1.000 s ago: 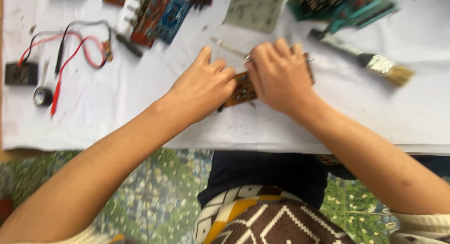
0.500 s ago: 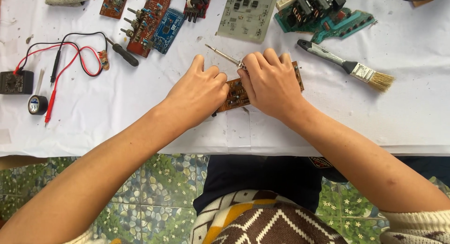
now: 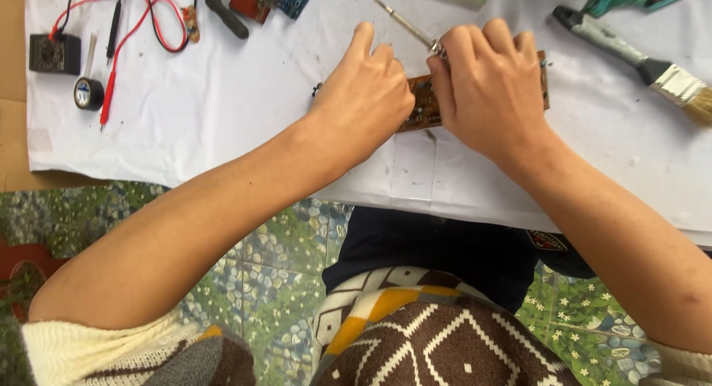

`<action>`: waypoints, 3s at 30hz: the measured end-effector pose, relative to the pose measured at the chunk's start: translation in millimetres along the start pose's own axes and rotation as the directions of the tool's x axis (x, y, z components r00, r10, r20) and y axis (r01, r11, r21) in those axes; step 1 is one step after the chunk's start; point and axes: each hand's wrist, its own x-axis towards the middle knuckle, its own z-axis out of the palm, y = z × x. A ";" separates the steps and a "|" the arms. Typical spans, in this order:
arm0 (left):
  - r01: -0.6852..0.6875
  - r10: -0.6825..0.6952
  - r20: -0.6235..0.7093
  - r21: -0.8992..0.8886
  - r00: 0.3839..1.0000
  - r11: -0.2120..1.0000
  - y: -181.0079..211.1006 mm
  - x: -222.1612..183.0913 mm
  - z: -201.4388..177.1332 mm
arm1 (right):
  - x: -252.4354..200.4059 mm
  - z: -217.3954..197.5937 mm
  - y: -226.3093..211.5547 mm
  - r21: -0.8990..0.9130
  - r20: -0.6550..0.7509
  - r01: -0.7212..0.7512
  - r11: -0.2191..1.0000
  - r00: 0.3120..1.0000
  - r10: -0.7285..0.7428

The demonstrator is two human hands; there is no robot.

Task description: Removing various electronic components from a printed circuit board using a soldering iron and a screwdriver.

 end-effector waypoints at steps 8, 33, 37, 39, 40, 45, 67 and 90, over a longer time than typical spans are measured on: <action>0.246 -0.205 0.232 -0.163 0.951 0.956 16.0 15.0 -3.3 | -3.0 0.4 2.2 0.049 0.004 0.005 0.999 1.000 -0.005; 0.138 -0.353 -0.538 -0.399 0.766 0.906 5.2 4.3 42.2 | 5.1 -67.1 21.0 0.641 0.539 -0.536 0.548 0.824 0.176; 0.074 -0.385 -0.516 -0.524 0.765 0.849 4.5 -4.1 45.9 | 16.6 -62.5 26.4 0.593 0.607 -0.613 0.522 0.766 0.210; 0.061 -0.407 -0.504 -0.570 0.761 0.819 1.1 -5.6 43.9 | 24.2 -53.9 31.1 0.465 0.637 -0.556 0.689 0.750 0.175; 0.057 -0.403 -0.503 -0.569 0.765 0.820 -0.5 -6.4 43.3 | 25.2 -44.8 34.4 0.466 0.639 -0.560 0.685 0.748 0.177; -0.012 -0.361 -0.504 -0.595 0.785 0.804 -8.4 -4.0 42.4 | 51.8 -28.7 36.4 0.213 0.780 -0.413 0.886 0.618 0.100; -0.044 -0.164 -0.619 -0.307 0.768 0.951 -29.7 14.7 32.7 | 47.2 -14.7 40.2 0.180 0.766 -0.390 0.903 0.631 0.120; 0.076 -0.095 -0.607 -0.057 0.789 0.995 -24.8 19.3 26.3 | 41.4 -11.5 40.0 0.180 0.731 -0.348 0.920 0.673 0.112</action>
